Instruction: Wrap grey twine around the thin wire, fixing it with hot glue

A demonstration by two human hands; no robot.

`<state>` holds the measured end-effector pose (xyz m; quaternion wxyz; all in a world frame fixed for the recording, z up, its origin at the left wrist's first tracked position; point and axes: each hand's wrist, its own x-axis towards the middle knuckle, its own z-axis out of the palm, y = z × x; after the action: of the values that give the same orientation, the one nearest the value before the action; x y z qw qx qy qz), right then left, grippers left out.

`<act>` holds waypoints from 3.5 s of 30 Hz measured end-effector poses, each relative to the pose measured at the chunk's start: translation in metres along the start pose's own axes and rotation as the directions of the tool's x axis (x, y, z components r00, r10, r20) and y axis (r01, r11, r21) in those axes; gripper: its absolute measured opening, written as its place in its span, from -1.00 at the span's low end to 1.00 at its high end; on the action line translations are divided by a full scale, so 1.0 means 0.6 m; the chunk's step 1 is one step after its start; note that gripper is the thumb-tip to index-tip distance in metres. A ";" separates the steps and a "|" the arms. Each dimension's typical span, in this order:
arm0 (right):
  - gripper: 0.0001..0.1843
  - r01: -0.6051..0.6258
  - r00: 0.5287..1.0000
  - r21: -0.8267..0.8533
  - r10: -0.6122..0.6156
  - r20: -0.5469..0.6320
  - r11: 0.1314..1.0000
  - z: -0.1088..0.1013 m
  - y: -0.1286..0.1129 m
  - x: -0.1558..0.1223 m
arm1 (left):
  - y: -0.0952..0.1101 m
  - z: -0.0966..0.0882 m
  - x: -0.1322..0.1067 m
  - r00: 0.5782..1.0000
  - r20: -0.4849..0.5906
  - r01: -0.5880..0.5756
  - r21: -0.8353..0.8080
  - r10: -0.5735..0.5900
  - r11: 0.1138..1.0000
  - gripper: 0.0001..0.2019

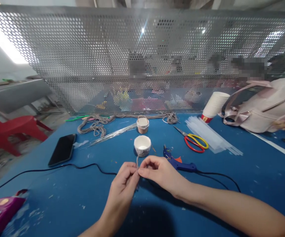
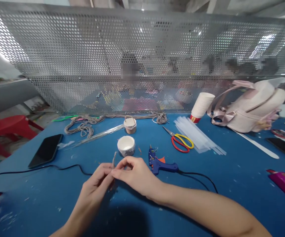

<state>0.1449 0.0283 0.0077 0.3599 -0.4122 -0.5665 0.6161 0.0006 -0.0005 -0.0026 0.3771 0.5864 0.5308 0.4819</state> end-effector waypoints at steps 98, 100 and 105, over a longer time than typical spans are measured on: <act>-0.93 -0.037 0.993 0.150 0.054 -0.106 0.988 -0.009 -0.013 0.007 | 0.005 -0.010 0.005 0.836 0.308 0.542 -0.588 -0.454 0.600 -0.74; -0.93 -0.036 0.993 0.147 0.052 -0.106 0.988 -0.009 -0.013 0.007 | 0.002 -0.010 0.006 0.831 0.334 0.553 -0.586 -0.445 0.593 -0.73; -0.93 -0.019 0.994 0.136 0.034 -0.108 0.990 -0.011 -0.014 0.009 | -0.001 -0.011 0.008 0.816 0.380 0.576 -0.605 -0.436 0.550 -0.72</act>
<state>0.1483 0.0367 0.0151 0.4094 -0.4279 -0.4972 0.6341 -0.0060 0.0037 -0.0005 0.7394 0.2630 0.4177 0.4580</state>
